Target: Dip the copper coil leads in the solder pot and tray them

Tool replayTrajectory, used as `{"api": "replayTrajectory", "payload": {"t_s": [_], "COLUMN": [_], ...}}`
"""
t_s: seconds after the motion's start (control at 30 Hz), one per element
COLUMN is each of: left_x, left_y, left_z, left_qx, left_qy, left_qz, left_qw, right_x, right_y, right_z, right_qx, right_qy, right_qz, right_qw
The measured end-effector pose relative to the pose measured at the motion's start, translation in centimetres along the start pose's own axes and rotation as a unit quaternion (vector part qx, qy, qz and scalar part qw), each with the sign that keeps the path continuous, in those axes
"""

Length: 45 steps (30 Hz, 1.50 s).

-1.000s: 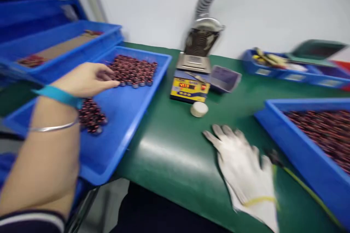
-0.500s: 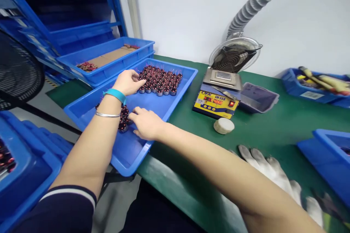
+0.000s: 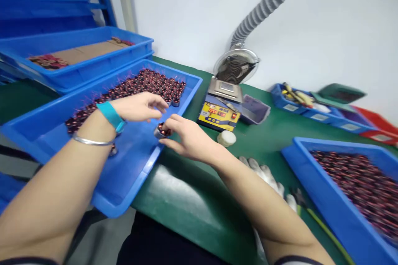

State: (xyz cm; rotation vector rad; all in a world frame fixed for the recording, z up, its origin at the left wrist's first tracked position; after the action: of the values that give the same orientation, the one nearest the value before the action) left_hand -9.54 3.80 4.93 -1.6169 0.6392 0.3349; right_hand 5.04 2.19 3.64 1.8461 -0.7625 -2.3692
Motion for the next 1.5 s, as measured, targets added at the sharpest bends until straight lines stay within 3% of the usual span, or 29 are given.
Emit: {"api": "replayTrajectory", "payload": {"t_s": [0.07,0.13,0.23,0.37,0.6,0.73,0.8,0.9,1.03,1.2,1.37,1.5], "left_x": [3.2,6.1,9.5,12.0,12.9,12.4,12.6,13.5,15.1,15.4,14.1,13.9], "left_y": [-1.4,-2.8,-4.0,-4.1,-3.7,-3.5,-3.4,-3.4,-3.6,-3.8,-3.9,-3.8], "left_z": [-0.4,-0.7,-0.4,0.2,0.5,1.1,1.1,0.8,0.2,-0.3,-0.1,0.1], "left_qx": [0.013,0.052,0.104,0.075,0.013,-0.009,-0.023,-0.035,-0.059,-0.070,0.000,0.043], "left_qy": [0.127,0.207,0.243,0.255,0.224,0.084,0.028,0.003,0.028,0.072,0.022,0.060], "left_qz": [-0.061,-0.087,-0.092,-0.136,-0.224,-0.311,-0.343,-0.347,-0.315,-0.262,-0.185,-0.242], "left_qw": [0.990,0.973,0.960,0.955,0.948,0.947,0.939,0.937,0.947,0.960,0.982,0.968], "right_x": [-1.4,-2.1,-2.0,-1.6,-0.6,0.0,0.7,1.5,2.1,2.2,2.1,2.0], "right_y": [-1.1,-2.0,-2.9,-4.0,-5.6,-6.5,-6.2,-5.0,-4.2,-5.5,-6.7,-6.7], "right_z": [-3.4,-6.1,-8.7,-10.4,-11.2,-11.8,-11.7,-11.3,-11.1,-11.2,-11.0,-10.9], "right_qx": [-0.003,0.012,0.028,0.040,0.058,0.171,0.187,0.155,0.149,0.149,0.135,0.113], "right_qy": [-0.031,-0.049,-0.083,-0.183,-0.247,-0.388,-0.412,-0.400,-0.399,-0.394,-0.330,-0.299], "right_qz": [0.018,0.022,0.056,0.113,0.179,0.241,0.248,0.221,0.204,0.304,0.476,0.554], "right_qw": [0.999,0.998,0.995,0.976,0.950,0.873,0.857,0.876,0.881,0.854,0.804,0.769]}}
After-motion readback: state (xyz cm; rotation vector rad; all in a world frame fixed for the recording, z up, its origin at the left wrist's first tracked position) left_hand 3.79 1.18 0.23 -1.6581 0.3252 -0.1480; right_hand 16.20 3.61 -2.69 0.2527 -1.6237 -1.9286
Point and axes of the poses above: each hand's wrist, its own z-axis towards the middle knuckle, its own x-axis out of the palm, y = z × x, the point moved 4 cm from there along z, towards the middle knuckle, and after that the axes turned 5 degrees about y, right-handed, at the moved point
